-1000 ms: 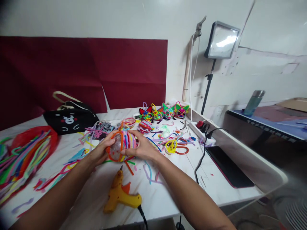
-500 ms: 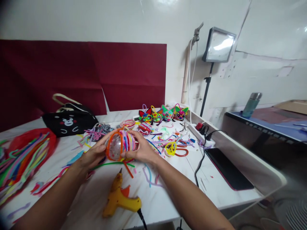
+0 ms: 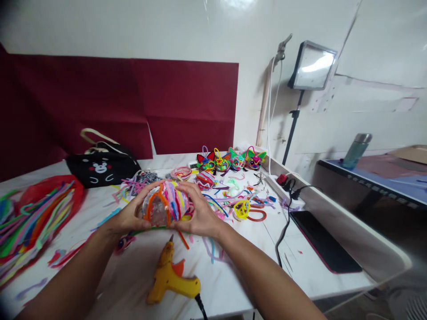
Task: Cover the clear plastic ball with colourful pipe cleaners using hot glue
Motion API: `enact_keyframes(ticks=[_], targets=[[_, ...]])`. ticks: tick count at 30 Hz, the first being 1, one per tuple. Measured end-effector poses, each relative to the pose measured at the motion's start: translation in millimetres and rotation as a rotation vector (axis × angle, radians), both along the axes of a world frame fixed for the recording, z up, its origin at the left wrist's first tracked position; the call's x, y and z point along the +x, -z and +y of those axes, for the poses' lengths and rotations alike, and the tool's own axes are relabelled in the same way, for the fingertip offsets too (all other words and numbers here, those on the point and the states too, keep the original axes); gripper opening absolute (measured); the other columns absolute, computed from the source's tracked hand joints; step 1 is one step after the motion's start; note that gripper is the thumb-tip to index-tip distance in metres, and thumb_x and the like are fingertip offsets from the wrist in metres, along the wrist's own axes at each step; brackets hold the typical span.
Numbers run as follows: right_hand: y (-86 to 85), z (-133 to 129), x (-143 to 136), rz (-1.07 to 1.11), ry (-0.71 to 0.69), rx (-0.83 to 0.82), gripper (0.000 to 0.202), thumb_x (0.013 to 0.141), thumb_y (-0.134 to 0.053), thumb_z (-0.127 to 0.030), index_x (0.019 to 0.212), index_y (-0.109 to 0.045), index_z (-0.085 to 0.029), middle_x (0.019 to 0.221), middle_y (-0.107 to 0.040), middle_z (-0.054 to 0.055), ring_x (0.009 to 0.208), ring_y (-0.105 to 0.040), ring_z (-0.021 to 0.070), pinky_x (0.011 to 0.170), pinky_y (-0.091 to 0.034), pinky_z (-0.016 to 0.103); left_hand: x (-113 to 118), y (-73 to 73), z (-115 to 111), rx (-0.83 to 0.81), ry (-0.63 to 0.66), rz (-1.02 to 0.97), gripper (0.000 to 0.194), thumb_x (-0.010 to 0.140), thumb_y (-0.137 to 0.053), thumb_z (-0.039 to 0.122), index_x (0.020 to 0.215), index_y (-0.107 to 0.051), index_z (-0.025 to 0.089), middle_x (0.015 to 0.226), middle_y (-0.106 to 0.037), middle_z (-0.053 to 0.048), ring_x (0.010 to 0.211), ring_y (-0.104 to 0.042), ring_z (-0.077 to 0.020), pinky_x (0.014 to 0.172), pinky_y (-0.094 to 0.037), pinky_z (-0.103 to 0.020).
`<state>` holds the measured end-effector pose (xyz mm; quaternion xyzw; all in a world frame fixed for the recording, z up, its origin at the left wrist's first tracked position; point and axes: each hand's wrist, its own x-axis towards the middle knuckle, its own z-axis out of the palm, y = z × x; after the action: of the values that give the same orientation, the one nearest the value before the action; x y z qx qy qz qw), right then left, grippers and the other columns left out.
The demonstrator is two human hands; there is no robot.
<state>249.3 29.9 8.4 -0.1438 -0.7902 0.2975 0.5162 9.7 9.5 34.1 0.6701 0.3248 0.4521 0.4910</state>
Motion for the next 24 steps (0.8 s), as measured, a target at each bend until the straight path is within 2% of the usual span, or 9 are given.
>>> enact_keyframes(ticks=[3,7,14,20,24], targets=[[3.4,1,-2,0.004,-0.007,-0.013,0.085,0.067,-0.09,-0.036,0.139,-0.045,-0.031,0.147,-0.042,0.011,0.144,-0.038,0.0281,0.112,-0.043,0.046,-2,-0.5,0,0.001,0.004,0.044,0.125,0.047,-0.097,0.047,0.154,-0.035,0.031,0.148,-0.052,-0.012,0.135,-0.051,-0.0394,0.108,-0.047,-0.043],[5.5,1,-4,0.022,-0.012,-0.112,0.086,0.065,-0.091,-0.034,0.138,-0.046,-0.03,0.147,-0.043,0.01,0.14,-0.044,0.0281,0.114,-0.041,0.047,0,-3.4,0,0.006,-0.03,0.082,0.123,0.049,-0.095,0.052,0.154,-0.035,0.03,0.151,-0.049,-0.012,0.139,-0.046,-0.0413,0.11,-0.045,-0.044],[1.3,-4,-7,0.069,-0.012,-0.331,0.086,0.063,-0.091,-0.037,0.135,-0.046,-0.026,0.138,-0.052,0.01,0.126,-0.056,0.0268,0.103,-0.051,0.042,7,1.5,7,0.038,-0.125,-0.008,0.099,0.053,-0.091,0.054,0.139,-0.052,0.026,0.142,-0.058,-0.011,0.135,-0.049,-0.0393,0.11,-0.044,-0.044],[2.5,-2,-8,0.047,0.113,-0.3,0.083,0.064,-0.09,-0.042,0.134,-0.048,-0.025,0.136,-0.055,0.01,0.126,-0.056,0.0278,0.103,-0.05,0.043,18,5.1,5,-0.035,-0.124,-0.142,0.08,0.068,-0.083,0.044,0.141,-0.053,0.028,0.144,-0.059,-0.008,0.137,-0.05,-0.0364,0.114,-0.042,-0.045],[6.7,2,-9,0.03,0.208,-0.269,0.085,0.063,-0.09,-0.046,0.133,-0.048,-0.024,0.136,-0.055,0.011,0.127,-0.054,0.0288,0.108,-0.045,0.046,23,7.4,5,-0.03,-0.15,-0.13,0.077,0.071,-0.081,0.045,0.139,-0.052,0.026,0.147,-0.056,-0.009,0.139,-0.048,-0.036,0.112,-0.043,-0.042]])
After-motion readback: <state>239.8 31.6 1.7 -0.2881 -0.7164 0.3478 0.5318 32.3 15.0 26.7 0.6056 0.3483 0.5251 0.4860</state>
